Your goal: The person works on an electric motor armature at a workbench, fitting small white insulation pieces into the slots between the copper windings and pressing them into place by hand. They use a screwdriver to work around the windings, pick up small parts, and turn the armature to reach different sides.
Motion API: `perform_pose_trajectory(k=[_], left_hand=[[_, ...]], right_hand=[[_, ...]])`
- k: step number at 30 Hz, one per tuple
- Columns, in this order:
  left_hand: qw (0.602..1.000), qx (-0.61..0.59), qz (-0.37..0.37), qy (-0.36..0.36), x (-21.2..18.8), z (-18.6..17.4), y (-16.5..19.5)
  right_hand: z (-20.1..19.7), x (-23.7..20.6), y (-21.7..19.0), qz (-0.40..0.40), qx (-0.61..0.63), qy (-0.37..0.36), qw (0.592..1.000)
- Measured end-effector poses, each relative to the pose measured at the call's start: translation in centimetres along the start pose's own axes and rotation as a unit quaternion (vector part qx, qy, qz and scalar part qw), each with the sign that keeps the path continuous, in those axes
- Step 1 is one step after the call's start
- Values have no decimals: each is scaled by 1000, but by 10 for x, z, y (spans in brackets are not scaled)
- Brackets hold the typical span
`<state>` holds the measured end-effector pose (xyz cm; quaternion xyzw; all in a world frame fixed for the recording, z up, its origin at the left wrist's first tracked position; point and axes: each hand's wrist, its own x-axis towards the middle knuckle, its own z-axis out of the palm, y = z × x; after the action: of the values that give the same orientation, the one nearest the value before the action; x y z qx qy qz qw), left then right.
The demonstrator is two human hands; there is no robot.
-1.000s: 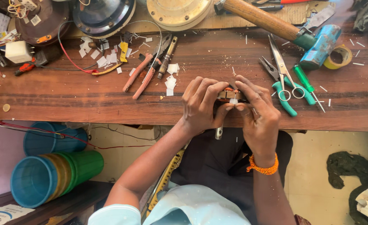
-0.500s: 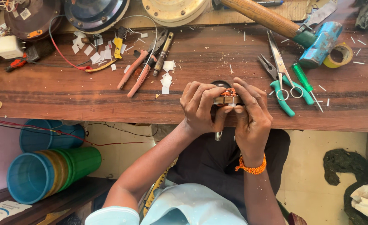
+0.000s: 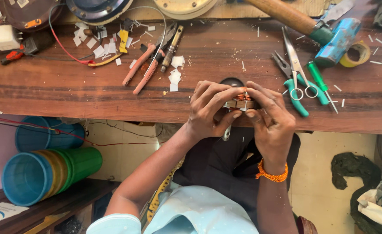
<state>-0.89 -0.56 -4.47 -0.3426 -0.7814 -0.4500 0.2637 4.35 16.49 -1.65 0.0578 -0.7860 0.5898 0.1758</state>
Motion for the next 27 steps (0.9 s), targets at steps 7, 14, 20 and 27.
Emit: perform_pose_trajectory(k=[7, 14, 20, 27], left_hand=[[1000, 3, 5, 12, -4, -1, 1], [1000, 14, 16, 3, -1, -1, -3], [1000, 6, 13, 19, 6, 3, -6], [996, 46, -74, 6, 20, 3, 9]], right_hand=[[5, -15, 4, -2, -39, 21, 999], [14, -17, -2, -7, -80, 42, 996], [19, -11, -11, 22, -129, 48, 990], [8, 8, 12, 19, -30, 50, 998]])
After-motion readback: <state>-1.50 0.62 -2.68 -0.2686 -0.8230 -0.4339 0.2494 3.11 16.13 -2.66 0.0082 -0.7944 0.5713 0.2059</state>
